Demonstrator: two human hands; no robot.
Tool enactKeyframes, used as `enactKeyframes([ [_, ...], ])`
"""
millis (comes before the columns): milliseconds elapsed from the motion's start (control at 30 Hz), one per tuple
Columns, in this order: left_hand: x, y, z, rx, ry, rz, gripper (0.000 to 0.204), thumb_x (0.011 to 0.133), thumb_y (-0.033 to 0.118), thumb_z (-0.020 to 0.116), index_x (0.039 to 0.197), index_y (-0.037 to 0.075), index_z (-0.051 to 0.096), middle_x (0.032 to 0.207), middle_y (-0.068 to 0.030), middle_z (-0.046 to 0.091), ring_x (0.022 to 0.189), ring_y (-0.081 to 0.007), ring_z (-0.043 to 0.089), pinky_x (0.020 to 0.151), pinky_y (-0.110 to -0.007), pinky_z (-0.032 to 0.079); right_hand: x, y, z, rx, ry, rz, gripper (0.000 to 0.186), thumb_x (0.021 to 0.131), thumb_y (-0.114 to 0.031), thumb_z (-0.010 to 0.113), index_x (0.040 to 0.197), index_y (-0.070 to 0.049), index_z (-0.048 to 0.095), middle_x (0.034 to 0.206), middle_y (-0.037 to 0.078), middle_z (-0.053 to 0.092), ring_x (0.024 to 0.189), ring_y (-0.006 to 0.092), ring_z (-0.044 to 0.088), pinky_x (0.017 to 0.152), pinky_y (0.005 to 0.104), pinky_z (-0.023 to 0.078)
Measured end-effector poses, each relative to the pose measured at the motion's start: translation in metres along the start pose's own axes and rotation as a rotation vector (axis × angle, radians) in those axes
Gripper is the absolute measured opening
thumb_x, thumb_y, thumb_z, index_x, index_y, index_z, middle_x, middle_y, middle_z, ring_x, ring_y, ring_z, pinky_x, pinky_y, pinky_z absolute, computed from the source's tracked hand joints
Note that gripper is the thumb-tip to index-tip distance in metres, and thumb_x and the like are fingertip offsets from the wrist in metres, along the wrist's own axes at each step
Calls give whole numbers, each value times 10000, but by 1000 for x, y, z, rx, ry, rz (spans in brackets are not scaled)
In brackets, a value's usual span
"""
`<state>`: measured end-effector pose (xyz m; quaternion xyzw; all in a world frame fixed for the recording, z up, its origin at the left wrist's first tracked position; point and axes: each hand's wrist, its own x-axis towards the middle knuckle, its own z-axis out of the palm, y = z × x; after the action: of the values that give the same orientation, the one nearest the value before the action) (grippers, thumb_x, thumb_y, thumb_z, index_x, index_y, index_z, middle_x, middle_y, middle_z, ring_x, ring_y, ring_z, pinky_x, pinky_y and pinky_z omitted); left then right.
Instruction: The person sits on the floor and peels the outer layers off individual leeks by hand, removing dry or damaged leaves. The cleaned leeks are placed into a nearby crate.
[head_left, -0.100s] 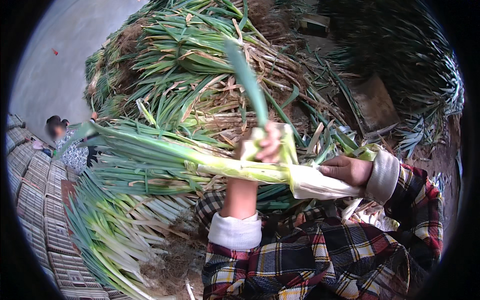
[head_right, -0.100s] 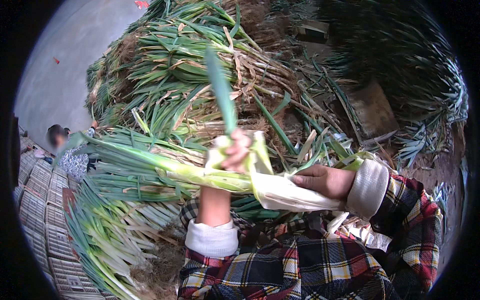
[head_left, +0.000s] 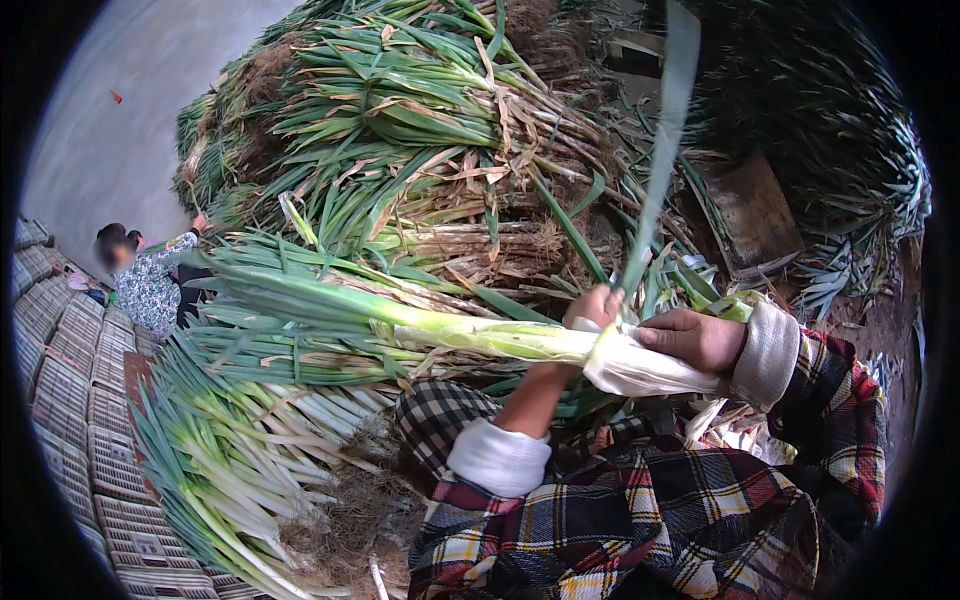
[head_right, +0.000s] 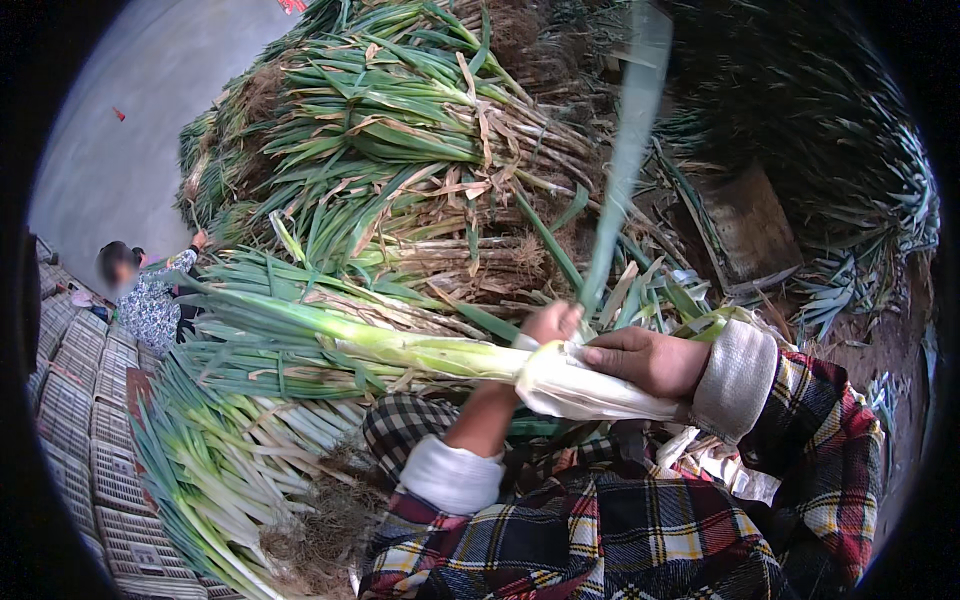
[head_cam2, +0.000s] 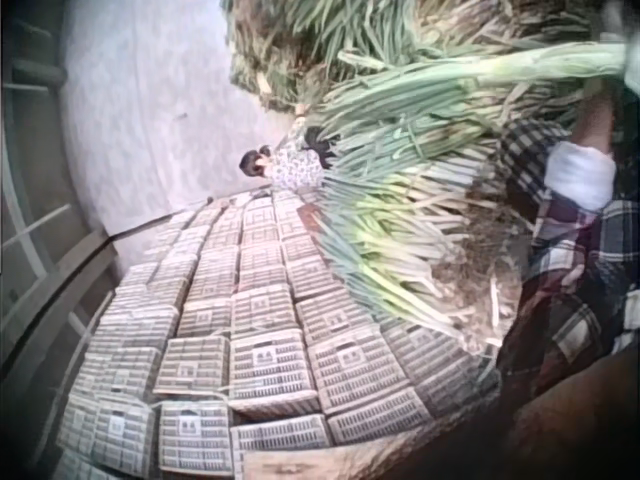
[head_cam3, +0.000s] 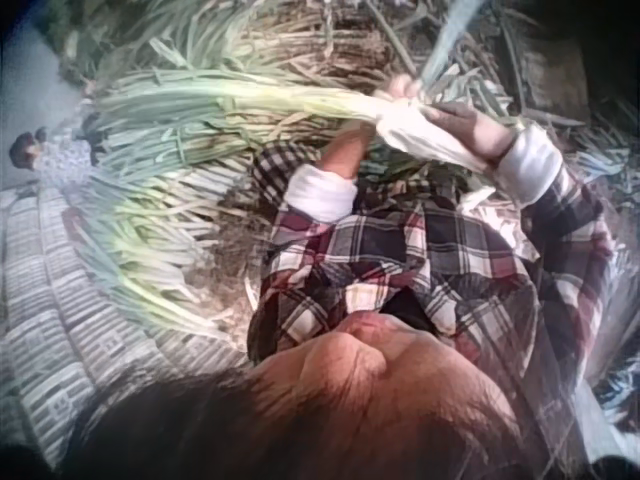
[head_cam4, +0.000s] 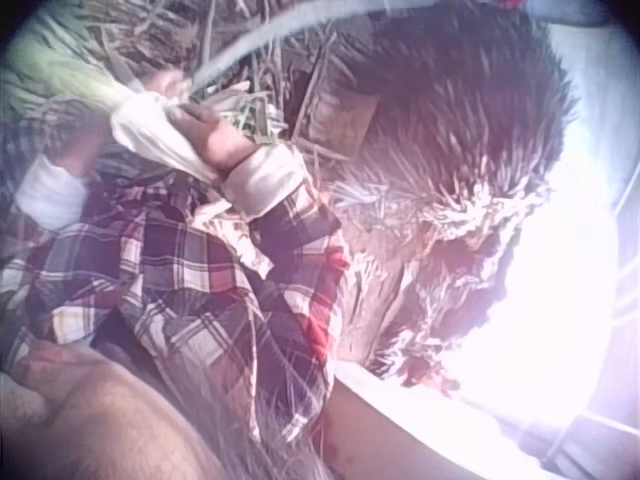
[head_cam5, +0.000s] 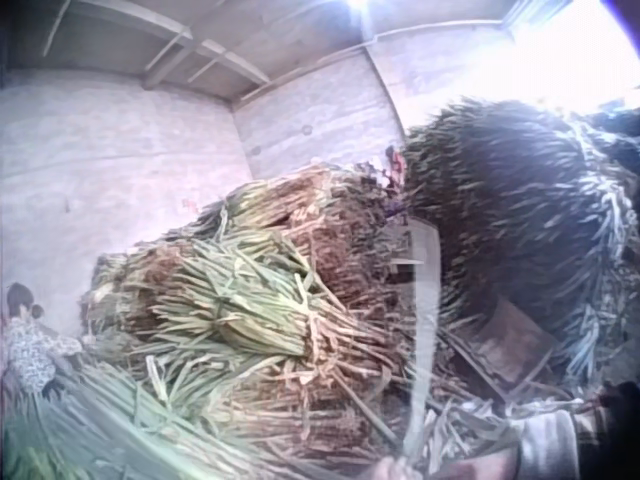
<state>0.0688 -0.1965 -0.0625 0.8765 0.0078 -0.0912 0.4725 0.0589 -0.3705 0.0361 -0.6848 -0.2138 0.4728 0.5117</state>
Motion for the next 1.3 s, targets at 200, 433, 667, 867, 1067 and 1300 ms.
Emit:
enactKeyframes([
  [200,-55,-23,-46,-828,374,-116,271,776,233,562,961,41,513,815,-62,559,760,-152,534,714,-283,434,-9,2,-13,23,190,-70,379,884,-308,402,1042,17,515,880,58,583,822,98,508,752,238,408],
  [433,-85,28,-77,-1134,570,403,279,790,181,589,993,40,459,906,-28,513,825,-137,506,727,-297,436,-12,1,-11,-226,242,-204,361,890,-275,384,994,46,513,842,99,579,772,132,512,722,258,406],
  [667,-81,19,-78,-991,635,401,334,784,196,596,1041,37,455,919,-25,511,835,-144,501,726,-298,423,-16,-2,-7,-379,323,-223,354,879,-261,389,974,58,509,822,181,576,760,246,551,714,313,416],
  [867,-79,22,-86,-1266,536,307,446,847,351,458,1120,5,389,1061,-146,504,981,-256,502,833,-359,406,-20,-6,5,-584,380,-276,266,853,-202,442,911,53,487,737,218,549,689,330,549,608,350,432],
  [1067,-81,27,-79,-1238,496,389,456,848,334,454,1154,8,360,1135,-157,469,1061,-293,465,877,-397,390,-19,5,2,-666,400,-352,226,844,-182,457,899,38,449,705,229,534,669,361,539,577,369,431],
  [1300,-82,28,-86,-1212,485,386,363,823,234,444,1107,14,396,1122,-168,482,1039,-318,481,873,-410,395,-17,12,-1,-680,437,-391,219,854,-188,431,877,29,439,662,222,522,653,368,536,571,384,426],
])
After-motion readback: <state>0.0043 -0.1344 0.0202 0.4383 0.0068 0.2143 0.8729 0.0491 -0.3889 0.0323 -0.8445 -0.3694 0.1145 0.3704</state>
